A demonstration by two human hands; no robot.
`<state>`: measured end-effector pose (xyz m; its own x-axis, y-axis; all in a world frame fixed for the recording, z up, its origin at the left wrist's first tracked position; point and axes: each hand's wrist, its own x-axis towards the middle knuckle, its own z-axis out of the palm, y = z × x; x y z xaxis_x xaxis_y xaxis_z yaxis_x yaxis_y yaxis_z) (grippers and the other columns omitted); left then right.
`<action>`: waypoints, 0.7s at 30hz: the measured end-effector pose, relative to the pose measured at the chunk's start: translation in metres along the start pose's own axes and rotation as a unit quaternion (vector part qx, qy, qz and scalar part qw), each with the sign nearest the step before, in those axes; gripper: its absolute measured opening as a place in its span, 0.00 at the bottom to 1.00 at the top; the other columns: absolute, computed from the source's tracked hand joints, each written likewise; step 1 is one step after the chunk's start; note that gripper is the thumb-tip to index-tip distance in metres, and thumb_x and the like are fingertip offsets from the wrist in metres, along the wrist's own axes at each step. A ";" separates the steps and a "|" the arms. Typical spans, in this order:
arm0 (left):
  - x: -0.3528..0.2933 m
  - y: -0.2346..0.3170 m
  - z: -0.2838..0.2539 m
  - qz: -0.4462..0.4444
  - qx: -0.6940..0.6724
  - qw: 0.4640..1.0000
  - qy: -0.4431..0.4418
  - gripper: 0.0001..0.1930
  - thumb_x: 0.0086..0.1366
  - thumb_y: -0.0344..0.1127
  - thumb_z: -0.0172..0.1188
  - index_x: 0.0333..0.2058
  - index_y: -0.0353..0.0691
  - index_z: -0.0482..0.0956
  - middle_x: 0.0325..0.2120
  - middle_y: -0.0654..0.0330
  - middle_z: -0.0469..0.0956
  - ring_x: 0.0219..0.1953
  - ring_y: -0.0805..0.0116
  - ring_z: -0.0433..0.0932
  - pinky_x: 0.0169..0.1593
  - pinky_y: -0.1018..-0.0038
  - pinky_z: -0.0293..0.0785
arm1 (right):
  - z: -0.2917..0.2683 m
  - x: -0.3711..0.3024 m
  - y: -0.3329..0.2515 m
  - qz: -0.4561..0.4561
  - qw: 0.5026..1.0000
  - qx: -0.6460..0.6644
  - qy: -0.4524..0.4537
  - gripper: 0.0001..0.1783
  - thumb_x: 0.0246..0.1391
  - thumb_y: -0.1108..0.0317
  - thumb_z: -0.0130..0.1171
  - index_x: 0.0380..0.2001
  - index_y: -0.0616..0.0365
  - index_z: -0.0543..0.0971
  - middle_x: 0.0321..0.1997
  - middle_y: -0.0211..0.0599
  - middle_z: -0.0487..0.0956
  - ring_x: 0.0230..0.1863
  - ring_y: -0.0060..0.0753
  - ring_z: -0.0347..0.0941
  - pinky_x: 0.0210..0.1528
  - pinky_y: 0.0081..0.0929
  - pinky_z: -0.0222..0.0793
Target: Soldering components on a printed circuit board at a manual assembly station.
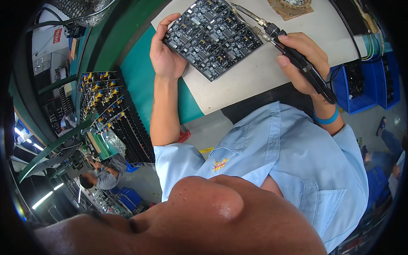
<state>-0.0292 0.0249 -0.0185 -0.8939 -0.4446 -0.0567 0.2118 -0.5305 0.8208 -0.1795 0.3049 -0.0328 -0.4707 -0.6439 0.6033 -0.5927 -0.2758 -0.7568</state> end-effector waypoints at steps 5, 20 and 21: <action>0.000 0.000 0.001 0.001 0.007 1.000 0.003 0.22 0.73 0.45 0.39 0.55 0.37 0.71 0.46 0.49 0.79 0.44 0.59 0.80 0.48 0.64 0.77 | 0.000 0.000 0.000 -0.004 1.000 -0.002 0.000 0.21 0.46 0.80 0.63 0.47 0.68 0.78 0.41 0.49 0.79 0.34 0.37 0.75 0.38 0.25 0.72; -0.001 0.003 0.009 -0.006 0.030 0.999 0.022 0.20 0.74 0.44 0.36 0.54 0.39 0.69 0.45 0.51 0.78 0.43 0.63 0.79 0.47 0.68 0.74 | -0.001 0.003 -0.001 -0.011 1.000 -0.002 -0.007 0.21 0.46 0.80 0.62 0.48 0.67 0.78 0.40 0.48 0.79 0.34 0.37 0.75 0.38 0.25 0.71; -0.001 0.003 0.009 -0.006 0.031 0.999 0.025 0.20 0.74 0.44 0.36 0.54 0.39 0.69 0.45 0.51 0.78 0.43 0.63 0.79 0.47 0.68 0.74 | -0.001 0.003 -0.001 -0.010 1.000 -0.002 -0.009 0.21 0.47 0.80 0.62 0.48 0.67 0.78 0.40 0.48 0.79 0.34 0.37 0.75 0.38 0.25 0.71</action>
<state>-0.0310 0.0305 -0.0102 -0.8752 -0.4747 -0.0932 0.1752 -0.4905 0.8537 -0.1813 0.3041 -0.0299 -0.4470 -0.6500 0.6145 -0.6046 -0.2868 -0.7431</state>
